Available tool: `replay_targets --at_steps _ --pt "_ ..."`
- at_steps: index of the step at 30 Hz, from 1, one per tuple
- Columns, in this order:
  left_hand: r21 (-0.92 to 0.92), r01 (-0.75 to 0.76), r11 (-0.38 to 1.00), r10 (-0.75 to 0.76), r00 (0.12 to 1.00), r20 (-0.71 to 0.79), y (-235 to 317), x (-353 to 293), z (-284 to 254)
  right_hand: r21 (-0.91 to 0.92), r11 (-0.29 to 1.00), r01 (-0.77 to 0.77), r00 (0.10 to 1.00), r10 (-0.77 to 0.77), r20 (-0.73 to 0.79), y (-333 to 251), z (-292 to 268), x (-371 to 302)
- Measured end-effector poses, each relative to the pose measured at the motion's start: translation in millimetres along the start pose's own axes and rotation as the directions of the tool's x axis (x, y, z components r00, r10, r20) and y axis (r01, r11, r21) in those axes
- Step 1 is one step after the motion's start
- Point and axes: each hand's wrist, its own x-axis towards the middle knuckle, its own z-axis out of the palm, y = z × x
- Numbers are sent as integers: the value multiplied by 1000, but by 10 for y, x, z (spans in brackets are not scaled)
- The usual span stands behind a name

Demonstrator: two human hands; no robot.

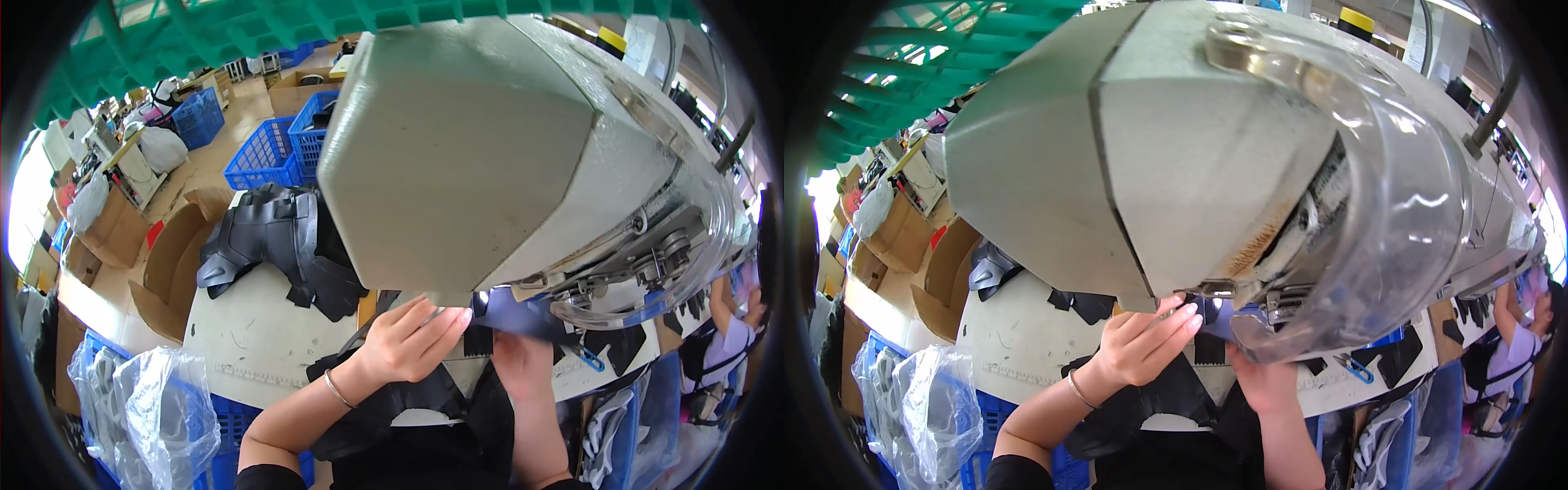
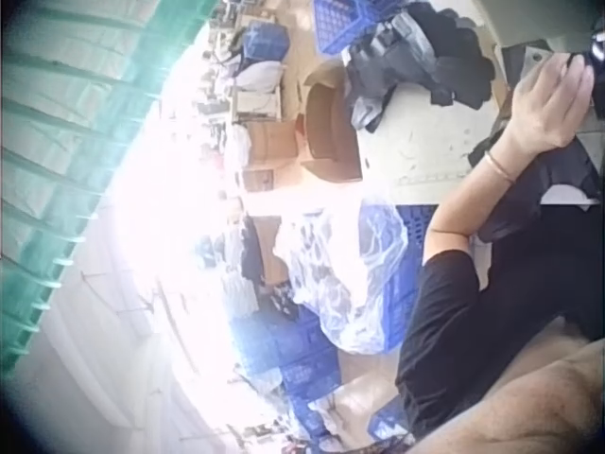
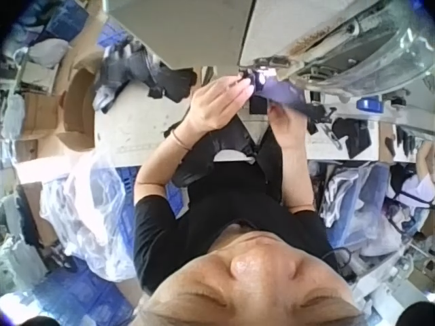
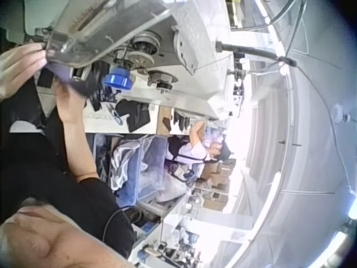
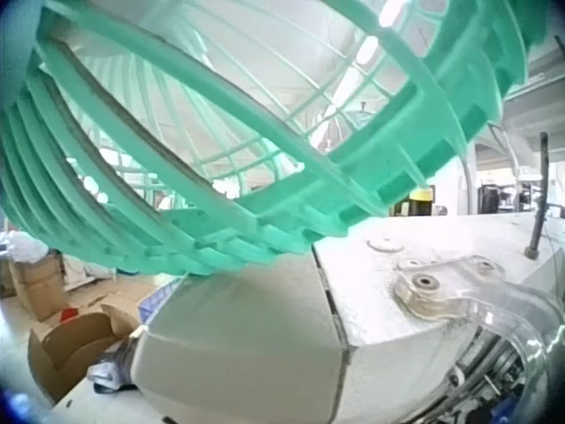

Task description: Stitching panels of a black shoe upper together using an industrial sewing machine.

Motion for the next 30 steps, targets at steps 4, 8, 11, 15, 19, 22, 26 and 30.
replay_targets --at_steps 4,8,11,15,19,22,26,30 --pt "7 -26 1000 26 1000 15 7 30 0 -778 624 -71 975 -121 -187 -9 51 -156" --pt "34 -51 998 50 998 30 -40 49 -40 -845 500 -192 981 61 -187 -23 279 -113" --pt "16 -64 998 63 995 78 -48 87 -52 -828 532 -177 984 92 -151 -23 203 -88" --pt "22 -69 997 66 992 109 -55 132 -72 -718 696 -15 980 -133 -150 83 252 -70" --pt "19 -63 998 60 990 125 -66 133 -84 -678 729 -93 966 -98 -239 82 326 -57" --pt "8 -24 1000 23 993 118 -77 122 -67 -654 754 -57 960 -138 -243 102 297 -33" --pt "-12 51 999 -50 991 124 -80 50 -9 -687 726 -33 967 -149 -205 83 261 51" --pt "-38 77 996 -73 992 107 -86 21 16 -614 787 -58 975 -88 -205 73 231 51"
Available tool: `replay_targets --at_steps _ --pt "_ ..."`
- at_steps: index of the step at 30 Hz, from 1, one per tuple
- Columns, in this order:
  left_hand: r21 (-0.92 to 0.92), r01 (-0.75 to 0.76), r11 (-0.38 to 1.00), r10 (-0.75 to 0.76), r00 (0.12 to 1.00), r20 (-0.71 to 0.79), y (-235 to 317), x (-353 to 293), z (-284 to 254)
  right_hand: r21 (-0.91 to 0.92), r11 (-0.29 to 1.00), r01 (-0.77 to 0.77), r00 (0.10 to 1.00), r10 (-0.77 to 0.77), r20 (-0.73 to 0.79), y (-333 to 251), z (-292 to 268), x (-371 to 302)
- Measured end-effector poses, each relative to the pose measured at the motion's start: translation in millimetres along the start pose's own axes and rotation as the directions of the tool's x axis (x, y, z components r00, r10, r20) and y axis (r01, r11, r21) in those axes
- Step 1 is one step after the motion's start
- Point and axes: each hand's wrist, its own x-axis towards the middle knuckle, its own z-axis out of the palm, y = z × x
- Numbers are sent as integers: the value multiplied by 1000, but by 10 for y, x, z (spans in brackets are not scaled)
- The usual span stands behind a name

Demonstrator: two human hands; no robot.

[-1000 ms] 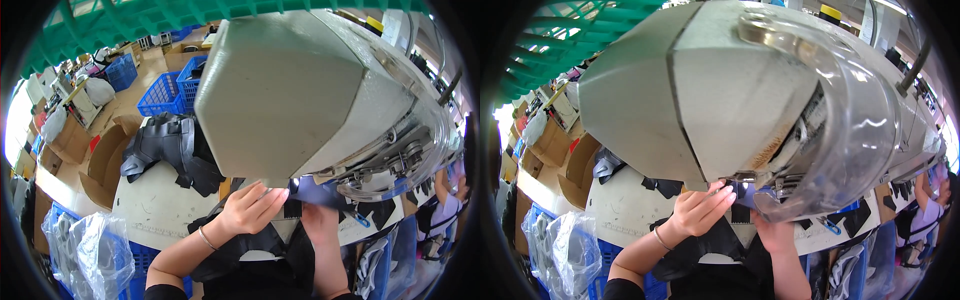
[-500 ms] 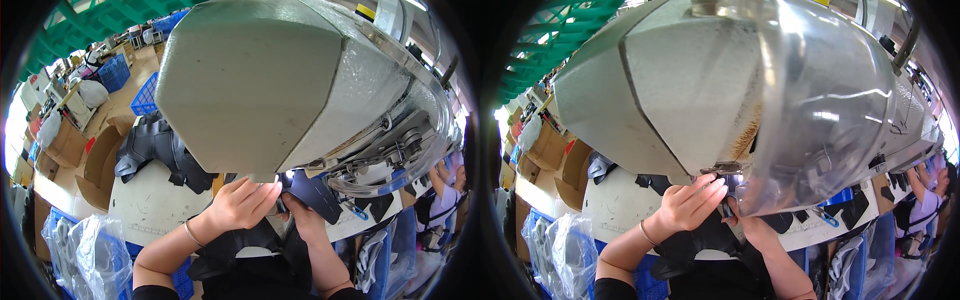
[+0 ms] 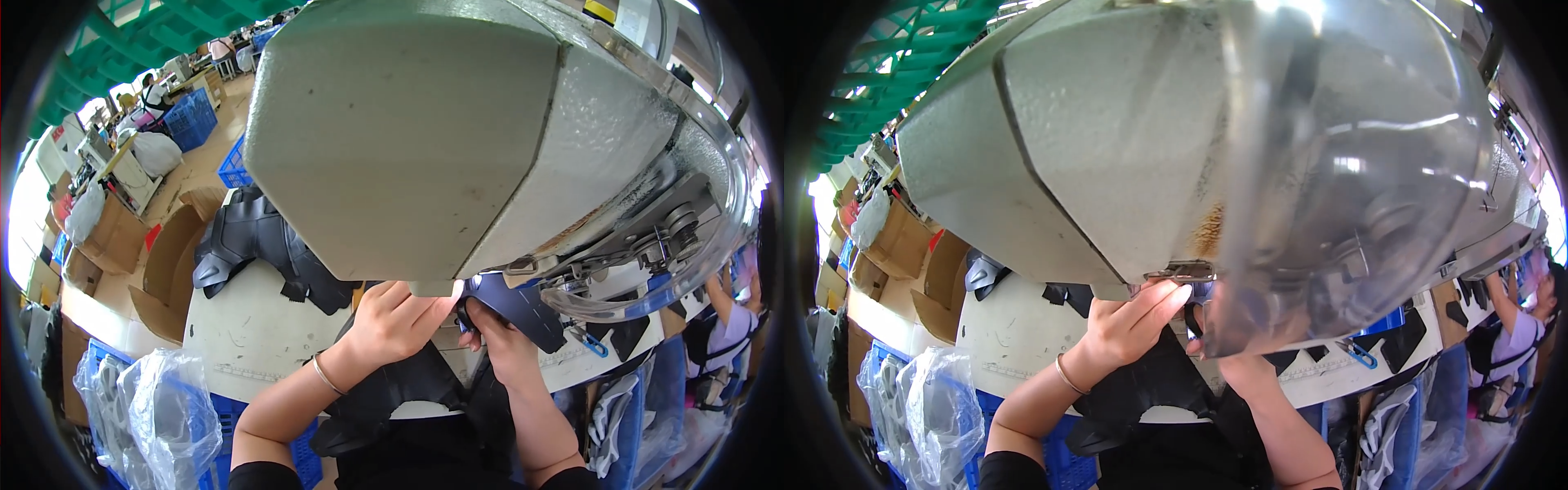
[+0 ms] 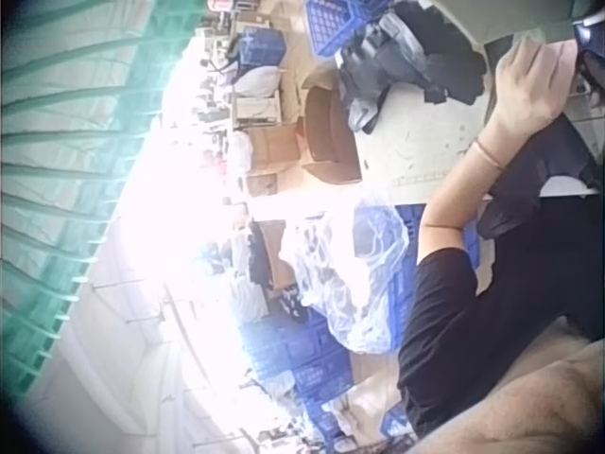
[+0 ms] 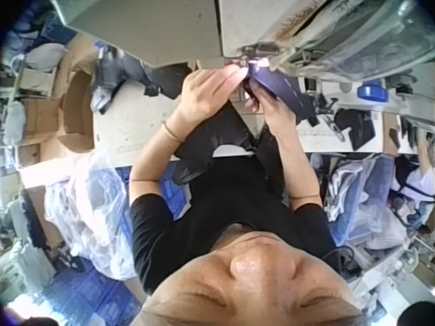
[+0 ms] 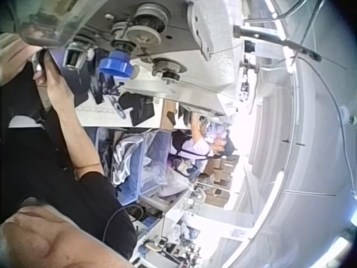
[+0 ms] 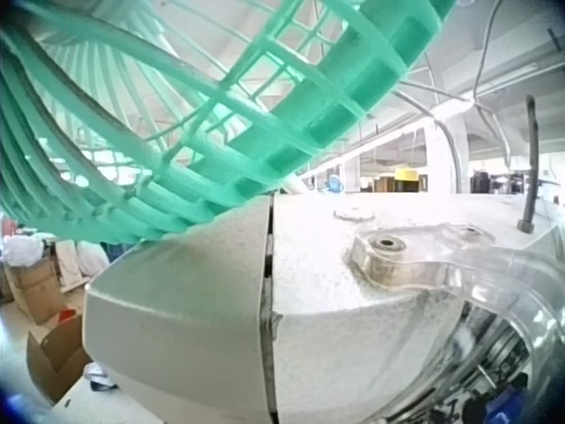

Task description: Stitching panels of a black shoe upper together using an industrial sewing machine.

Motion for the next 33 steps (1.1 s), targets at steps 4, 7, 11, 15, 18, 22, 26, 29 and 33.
replay_targets --at_steps 4,7,11,15,18,22,26,29,33 --pt "-141 32 990 -38 999 -36 -35 13 3 -108 994 22 997 -13 78 -18 -33 -14" --pt "-136 -10 991 -3 996 -90 -21 -66 67 -90 995 -32 997 38 66 9 -52 -49" --pt "-81 -28 996 26 999 -26 1 -95 38 -98 994 -53 995 62 83 61 -91 -39" --pt "-52 -39 998 36 998 -54 17 -79 52 -135 990 -32 995 44 86 28 -82 -43" --pt "-41 -63 997 58 992 -111 -1 -66 69 -167 986 -23 994 41 104 18 -82 -55" --pt "-25 -123 992 118 984 -134 -29 -16 64 -247 969 -21 995 44 89 7 -50 -98" --pt "-25 -161 987 156 976 -151 -53 -16 82 -191 981 -16 997 31 74 33 -24 -115" --pt "-29 -158 987 152 975 -164 -56 -7 97 -183 983 -14 997 28 71 38 -29 -100" --pt "0 -164 986 163 977 -138 -56 -1 93 -255 967 -27 996 48 76 -12 -41 -76"
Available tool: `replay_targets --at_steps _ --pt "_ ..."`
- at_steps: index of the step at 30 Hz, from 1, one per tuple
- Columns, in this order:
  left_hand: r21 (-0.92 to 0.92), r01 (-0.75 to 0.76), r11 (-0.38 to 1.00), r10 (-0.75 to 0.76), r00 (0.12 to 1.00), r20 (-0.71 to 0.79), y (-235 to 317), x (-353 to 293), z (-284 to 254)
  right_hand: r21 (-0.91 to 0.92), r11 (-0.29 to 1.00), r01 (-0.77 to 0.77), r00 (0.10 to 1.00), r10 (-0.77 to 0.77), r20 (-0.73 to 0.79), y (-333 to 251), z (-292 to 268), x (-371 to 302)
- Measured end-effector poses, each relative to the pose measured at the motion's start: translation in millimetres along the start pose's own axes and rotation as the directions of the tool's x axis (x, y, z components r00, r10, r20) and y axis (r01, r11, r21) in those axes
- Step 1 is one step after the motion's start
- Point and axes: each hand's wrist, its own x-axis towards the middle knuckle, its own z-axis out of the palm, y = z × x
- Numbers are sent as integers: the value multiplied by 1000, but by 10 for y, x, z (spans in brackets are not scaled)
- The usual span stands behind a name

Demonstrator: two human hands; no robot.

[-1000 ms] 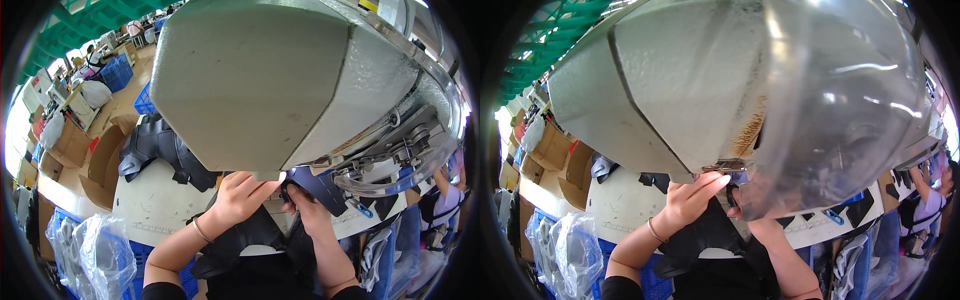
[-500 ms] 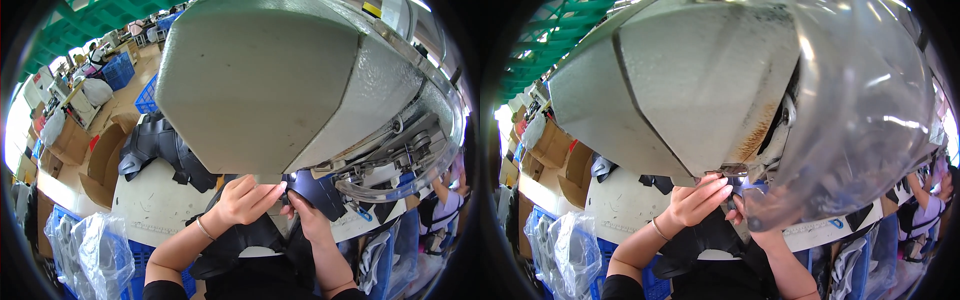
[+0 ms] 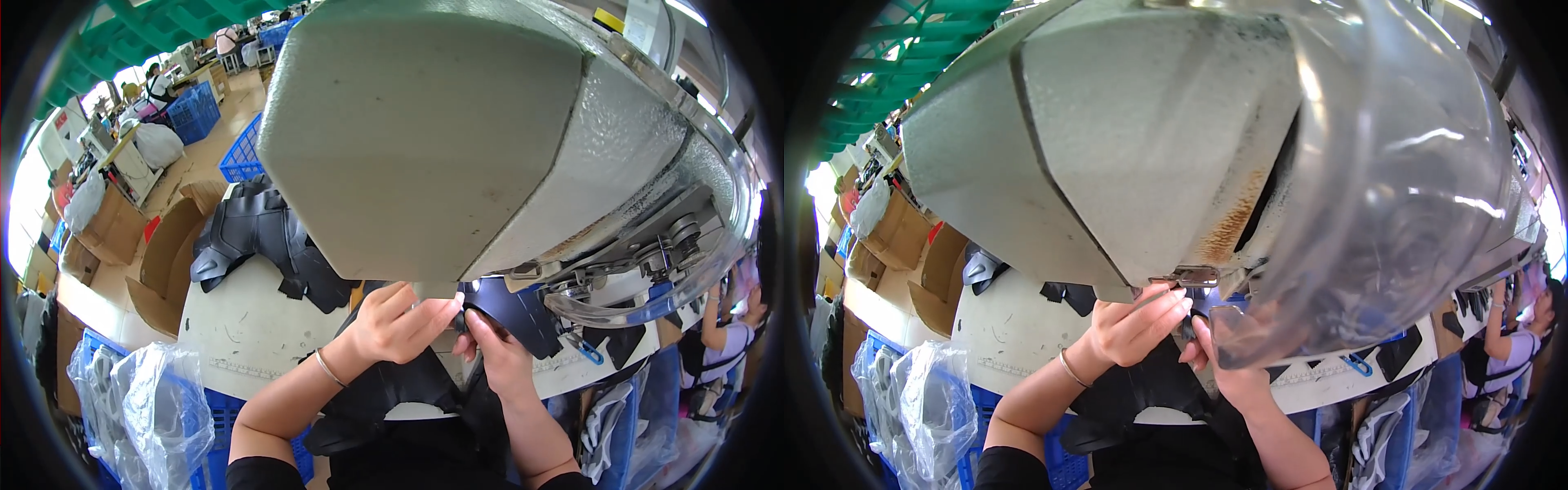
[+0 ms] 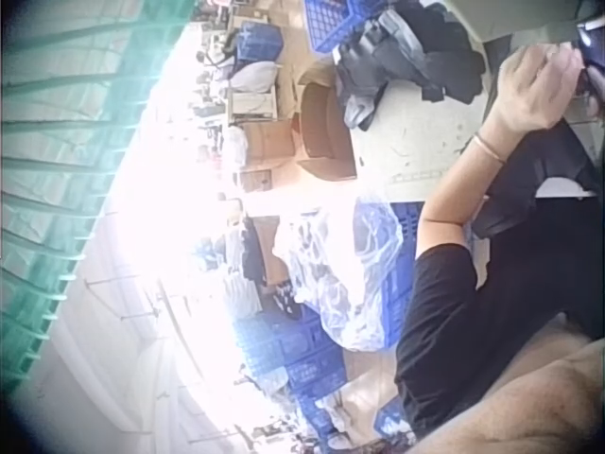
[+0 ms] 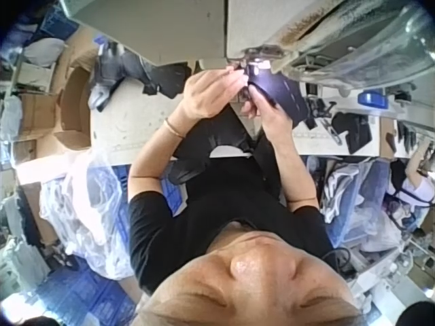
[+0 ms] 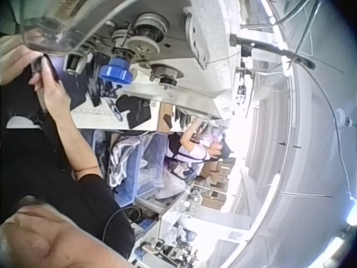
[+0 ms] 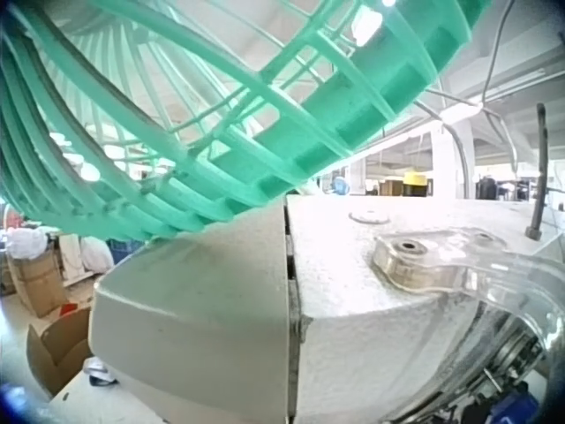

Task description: Stitching panels of a black shoe upper together using an industrial sewing machine.

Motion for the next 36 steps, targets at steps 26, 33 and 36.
replay_targets --at_steps 26,33,36 --pt "39 95 995 -94 995 -25 -62 9 54 653 731 198 951 20 -310 717 -968 352" --pt "-5 132 991 -132 991 -20 -67 -64 99 611 790 -47 994 -21 104 854 -754 693" --pt "-26 134 991 -135 990 -29 -71 -61 100 166 977 133 976 -159 149 747 -754 812"
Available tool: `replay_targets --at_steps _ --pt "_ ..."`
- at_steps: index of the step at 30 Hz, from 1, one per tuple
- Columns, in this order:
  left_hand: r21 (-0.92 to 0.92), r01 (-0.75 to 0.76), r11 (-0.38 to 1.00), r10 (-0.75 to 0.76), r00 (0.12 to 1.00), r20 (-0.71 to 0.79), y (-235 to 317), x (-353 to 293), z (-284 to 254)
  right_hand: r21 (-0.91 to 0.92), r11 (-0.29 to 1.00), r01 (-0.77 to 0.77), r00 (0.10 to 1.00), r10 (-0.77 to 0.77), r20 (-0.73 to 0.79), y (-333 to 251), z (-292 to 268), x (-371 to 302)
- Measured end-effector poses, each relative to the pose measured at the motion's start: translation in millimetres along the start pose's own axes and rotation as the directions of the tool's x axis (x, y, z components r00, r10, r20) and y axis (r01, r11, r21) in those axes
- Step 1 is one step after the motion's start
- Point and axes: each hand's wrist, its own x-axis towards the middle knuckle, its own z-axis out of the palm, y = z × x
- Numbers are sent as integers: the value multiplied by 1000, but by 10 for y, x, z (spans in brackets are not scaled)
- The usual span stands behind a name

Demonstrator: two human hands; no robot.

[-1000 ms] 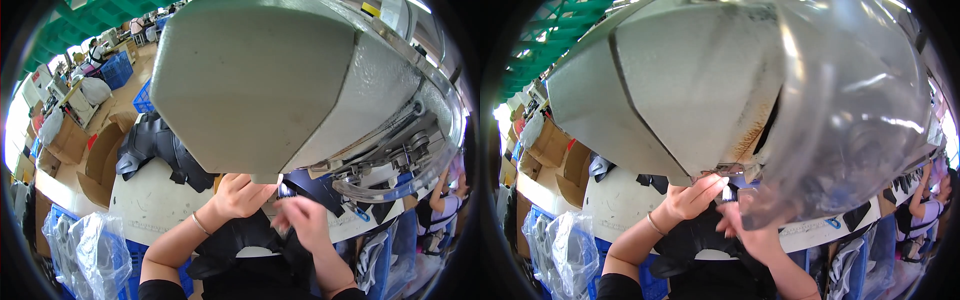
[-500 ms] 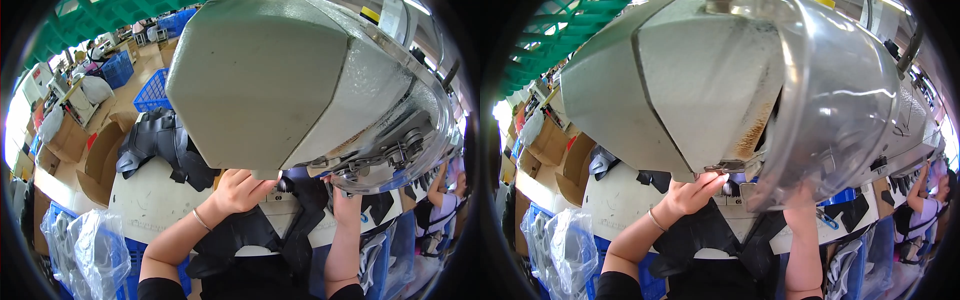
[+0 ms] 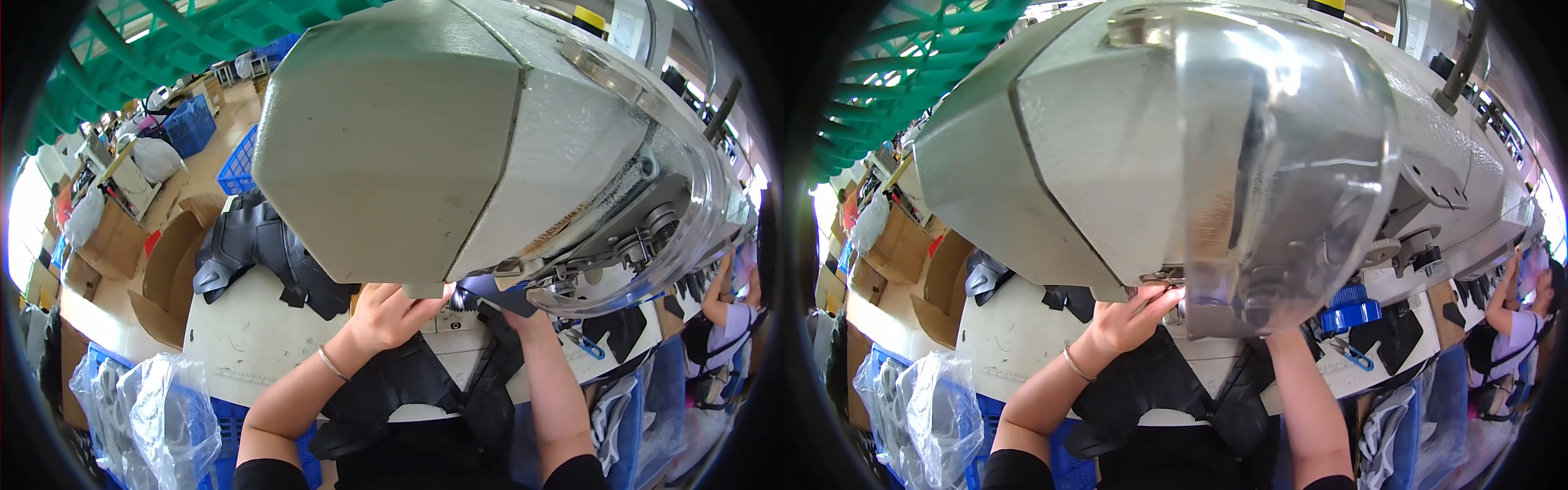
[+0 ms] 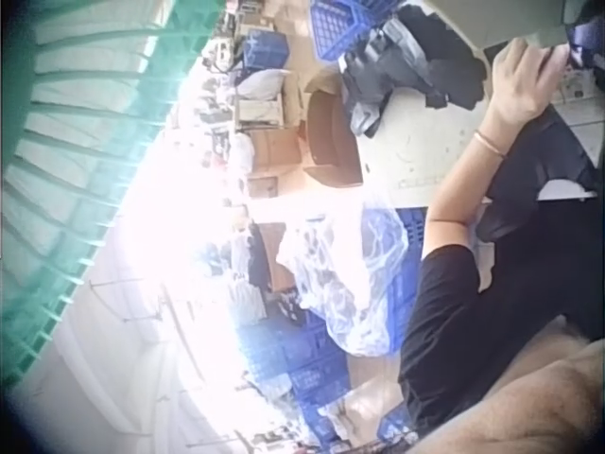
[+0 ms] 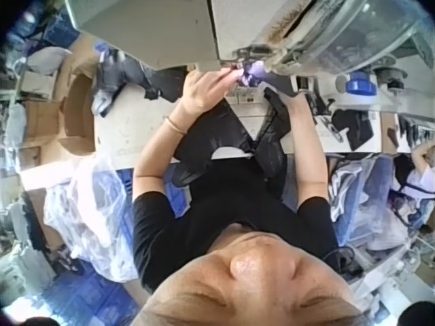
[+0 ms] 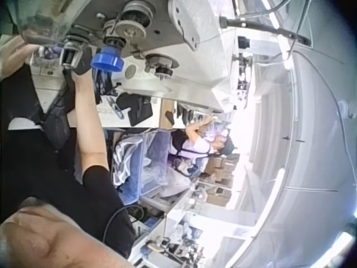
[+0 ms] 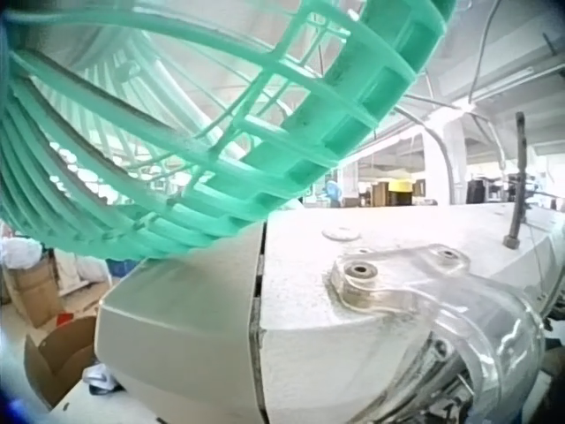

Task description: Stitching panels of a black shoe upper together using an industrial sewing machine.

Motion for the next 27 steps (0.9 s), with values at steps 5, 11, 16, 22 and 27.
replay_targets --at_steps 5,11,16,22,27 --pt "-16 8 1000 -8 1000 13 -8 -2 8 -135 990 28 994 -42 -98 -225 -98 526" --pt "-4 -3 1000 3 999 50 -34 -33 2 -307 951 28 975 -94 -201 -207 -157 522" --pt "-43 -20 999 22 999 37 -98 -98 28 -441 897 16 951 -150 -269 -39 45 412" --pt "111 72 991 -78 996 47 157 -149 -40 -597 802 5 914 -246 -324 184 -52 -138" --pt "178 50 983 -63 996 64 306 5 -82 -977 211 -23 886 -449 -118 -250 -103 -526"
